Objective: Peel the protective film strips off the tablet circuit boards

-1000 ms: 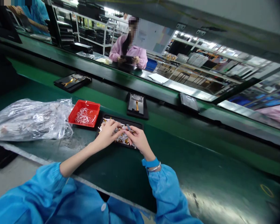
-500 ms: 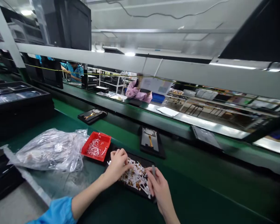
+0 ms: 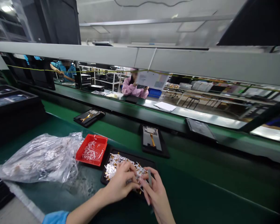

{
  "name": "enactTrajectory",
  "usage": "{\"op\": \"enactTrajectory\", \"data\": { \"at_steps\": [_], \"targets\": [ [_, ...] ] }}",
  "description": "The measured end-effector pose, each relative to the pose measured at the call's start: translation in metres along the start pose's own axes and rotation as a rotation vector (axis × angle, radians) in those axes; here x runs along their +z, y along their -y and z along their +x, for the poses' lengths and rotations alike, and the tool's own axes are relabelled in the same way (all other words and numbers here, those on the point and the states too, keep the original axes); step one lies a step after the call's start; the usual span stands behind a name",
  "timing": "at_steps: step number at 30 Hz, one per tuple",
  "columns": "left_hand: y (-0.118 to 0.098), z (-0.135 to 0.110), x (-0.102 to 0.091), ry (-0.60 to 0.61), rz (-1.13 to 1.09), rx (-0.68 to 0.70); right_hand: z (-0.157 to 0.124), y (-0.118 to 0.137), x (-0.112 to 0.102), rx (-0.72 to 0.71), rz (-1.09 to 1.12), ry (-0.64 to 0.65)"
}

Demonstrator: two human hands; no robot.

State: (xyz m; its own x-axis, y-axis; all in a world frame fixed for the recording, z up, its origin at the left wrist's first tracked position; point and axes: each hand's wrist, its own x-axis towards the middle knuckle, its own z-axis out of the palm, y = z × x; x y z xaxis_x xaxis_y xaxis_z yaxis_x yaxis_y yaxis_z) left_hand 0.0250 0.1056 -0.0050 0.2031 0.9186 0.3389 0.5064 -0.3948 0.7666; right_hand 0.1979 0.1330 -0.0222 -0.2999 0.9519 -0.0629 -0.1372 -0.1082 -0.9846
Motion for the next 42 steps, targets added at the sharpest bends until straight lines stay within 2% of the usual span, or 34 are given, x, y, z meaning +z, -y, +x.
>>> {"op": "enactTrajectory", "data": {
  "at_steps": [9, 15, 18, 21, 24, 27, 29, 31, 33, 36, 42],
  "targets": [
    [-0.002, -0.002, 0.000, 0.059, 0.079, 0.043, -0.005, 0.008, -0.002, 0.007, -0.224, 0.079],
    [0.001, -0.002, 0.001, 0.084, 0.166, 0.051, -0.007, 0.008, -0.005, 0.061, -0.309, 0.236],
    [0.000, -0.001, 0.003, 0.073, 0.211, 0.059, -0.007, 0.007, -0.008, 0.099, -0.318, 0.212],
    [-0.005, 0.000, -0.003, 0.049, 0.289, 0.073, -0.007, 0.011, -0.011, 0.112, -0.316, 0.110],
    [-0.015, 0.000, -0.025, -0.031, 0.414, 0.046, -0.007, 0.021, -0.014, 0.073, -0.231, -0.052],
    [-0.020, -0.005, -0.063, -0.180, 0.575, -0.063, -0.008, 0.031, -0.019, 0.064, -0.131, -0.199],
    [-0.015, -0.010, -0.090, -0.267, 0.689, -0.166, -0.011, 0.035, -0.022, 0.084, -0.094, -0.262],
    [-0.004, -0.015, -0.113, -0.302, 0.800, -0.265, -0.015, 0.036, -0.024, 0.119, -0.086, -0.277],
    [0.010, -0.019, -0.129, -0.291, 0.897, -0.347, -0.019, 0.035, -0.026, 0.158, -0.088, -0.267],
    [0.022, -0.023, -0.142, -0.223, 0.993, -0.414, -0.023, 0.033, -0.027, 0.194, -0.095, -0.244],
    [0.008, -0.035, -0.160, -0.082, 0.992, -0.395, -0.025, 0.033, -0.030, 0.191, -0.115, -0.236]
  ]
}}
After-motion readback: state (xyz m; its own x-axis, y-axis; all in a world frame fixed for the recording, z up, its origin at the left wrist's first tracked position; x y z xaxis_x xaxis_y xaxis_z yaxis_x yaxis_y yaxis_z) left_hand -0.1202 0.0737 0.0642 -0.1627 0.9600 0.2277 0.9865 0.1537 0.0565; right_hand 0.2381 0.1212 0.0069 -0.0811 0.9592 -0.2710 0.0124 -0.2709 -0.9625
